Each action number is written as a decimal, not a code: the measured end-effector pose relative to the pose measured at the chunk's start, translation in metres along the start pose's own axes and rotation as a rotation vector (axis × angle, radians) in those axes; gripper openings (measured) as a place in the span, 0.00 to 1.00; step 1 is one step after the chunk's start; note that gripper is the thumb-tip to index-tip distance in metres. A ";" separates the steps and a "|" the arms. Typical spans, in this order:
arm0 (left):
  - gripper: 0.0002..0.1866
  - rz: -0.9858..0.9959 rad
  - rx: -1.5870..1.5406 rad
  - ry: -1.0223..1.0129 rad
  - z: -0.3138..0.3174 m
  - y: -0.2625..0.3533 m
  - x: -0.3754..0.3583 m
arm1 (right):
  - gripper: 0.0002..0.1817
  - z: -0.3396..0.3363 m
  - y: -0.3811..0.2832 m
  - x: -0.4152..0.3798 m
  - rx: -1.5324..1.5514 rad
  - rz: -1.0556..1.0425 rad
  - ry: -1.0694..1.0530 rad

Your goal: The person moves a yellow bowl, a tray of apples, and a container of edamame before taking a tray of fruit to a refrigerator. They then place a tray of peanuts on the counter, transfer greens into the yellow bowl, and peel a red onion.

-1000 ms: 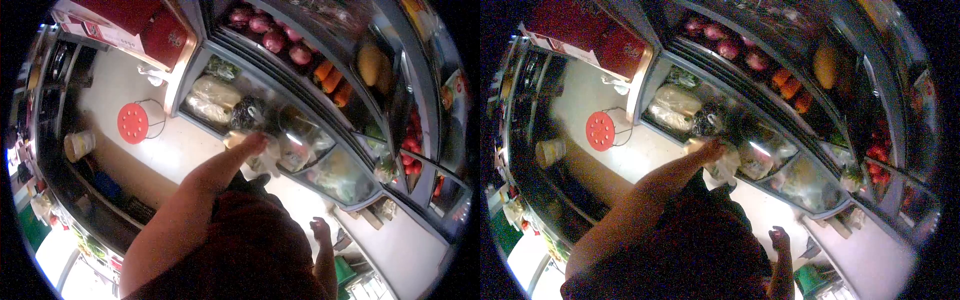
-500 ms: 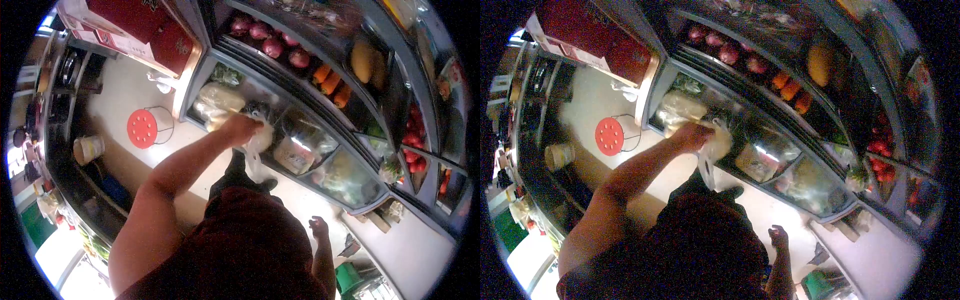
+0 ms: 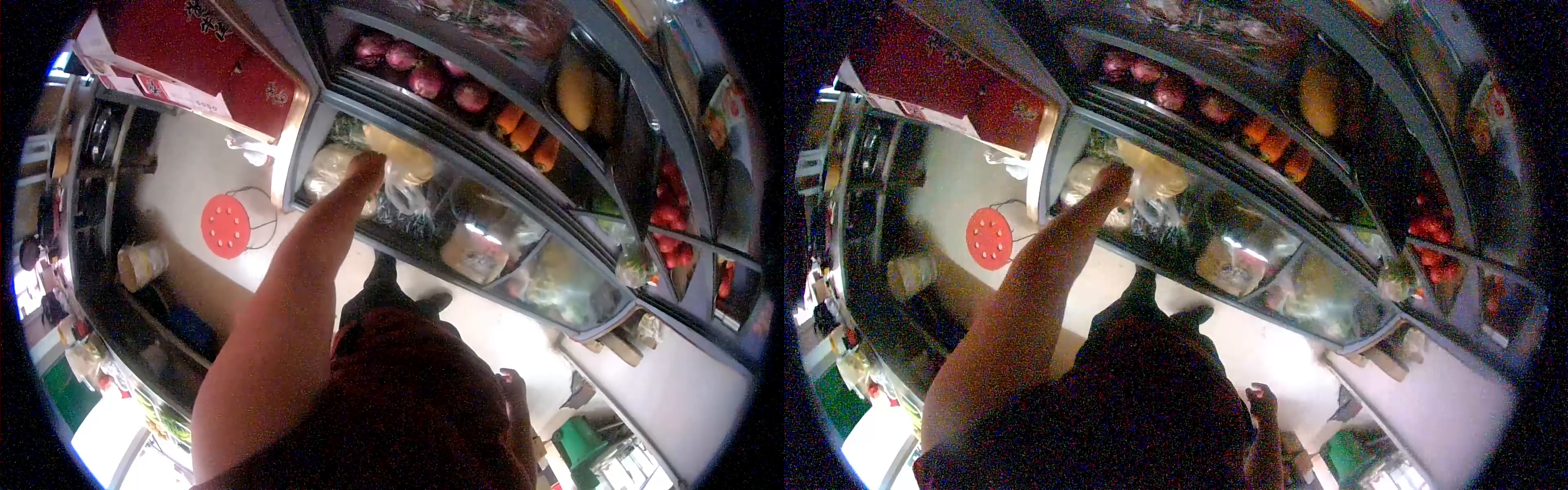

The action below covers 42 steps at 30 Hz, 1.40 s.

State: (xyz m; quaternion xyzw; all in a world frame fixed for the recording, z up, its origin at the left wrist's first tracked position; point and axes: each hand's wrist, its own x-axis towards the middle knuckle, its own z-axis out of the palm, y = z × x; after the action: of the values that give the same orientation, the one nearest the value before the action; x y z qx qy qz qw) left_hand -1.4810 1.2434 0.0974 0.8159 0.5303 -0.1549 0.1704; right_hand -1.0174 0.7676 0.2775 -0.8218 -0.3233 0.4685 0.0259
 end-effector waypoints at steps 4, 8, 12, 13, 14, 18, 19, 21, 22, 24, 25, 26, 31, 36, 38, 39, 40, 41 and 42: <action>0.15 0.114 -0.205 -0.158 0.095 0.012 -0.011 | 0.17 0.001 -0.017 0.000 0.087 0.090 -0.022; 0.19 -0.007 -0.433 -0.401 0.058 0.051 -0.088 | 0.16 -0.001 -0.053 0.013 -0.107 0.044 -0.060; 0.18 0.028 -0.446 -0.392 0.083 0.061 -0.147 | 0.20 -0.006 -0.062 0.049 -0.213 0.028 -0.097; 0.18 -0.003 -0.534 -0.504 0.063 0.063 -0.163 | 0.19 -0.010 -0.082 0.053 -0.332 -0.125 -0.122; 0.18 -0.015 -0.540 -0.504 0.068 0.063 -0.173 | 0.20 -0.014 -0.119 0.050 -0.454 -0.184 -0.122; 0.17 -0.304 -0.651 -0.341 0.116 0.045 -0.214 | 0.23 -0.011 -0.191 0.082 -0.443 -0.446 -0.216; 0.17 -0.281 -0.636 -0.201 0.137 0.037 -0.229 | 0.23 -0.001 -0.219 0.099 -0.453 -0.451 -0.222; 0.16 -0.552 -0.791 -0.076 0.134 0.038 -0.273 | 0.30 0.024 -0.268 0.134 -0.740 -0.527 -0.379; 0.14 -0.565 -0.878 -0.131 0.200 0.026 -0.288 | 0.30 0.039 -0.285 0.148 -0.813 -0.749 -0.370; 0.14 -0.813 -1.138 0.026 0.193 0.049 -0.331 | 0.30 0.074 -0.325 0.173 -0.923 -0.758 -0.436; 0.14 -0.717 -0.994 0.063 0.185 0.062 -0.356 | 0.28 0.093 -0.332 0.183 -0.947 -0.923 -0.312; 0.13 -0.632 -0.841 0.107 0.176 0.075 -0.382 | 0.26 0.113 -0.337 0.197 -0.957 -1.085 -0.182; 0.12 -1.148 -1.230 -0.097 0.249 0.159 -0.501 | 0.21 0.187 -0.332 0.317 -1.280 -1.448 0.238; 0.15 -1.308 -1.453 -0.188 0.224 0.226 -0.559 | 0.13 0.174 -0.332 0.326 -1.089 -1.507 0.078; 0.13 -1.307 -1.442 -0.233 0.263 0.238 -0.569 | 0.16 0.143 -0.345 0.294 -1.520 -1.410 -0.102; 0.13 -1.301 -1.440 -0.257 0.260 0.234 -0.564 | 0.19 0.136 -0.328 0.305 -1.478 -1.410 -0.075; 0.12 -1.293 -1.437 -0.282 0.257 0.229 -0.559 | 0.23 0.130 -0.310 0.318 -1.437 -1.408 -0.048; 0.12 -1.057 -1.196 -0.409 0.223 0.210 -0.541 | 0.27 0.120 -0.312 0.308 -1.527 -1.245 -0.147; 0.13 -0.930 -1.081 -0.469 0.209 0.193 -0.528 | 0.31 0.111 -0.316 0.297 -1.604 -1.073 -0.241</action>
State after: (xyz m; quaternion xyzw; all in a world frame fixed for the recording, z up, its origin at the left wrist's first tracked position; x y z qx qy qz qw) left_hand -1.5245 0.6491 0.1615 0.2560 0.7724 -0.0986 0.5728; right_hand -1.1603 1.1535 0.1006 -0.2853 -0.8786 0.1157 -0.3650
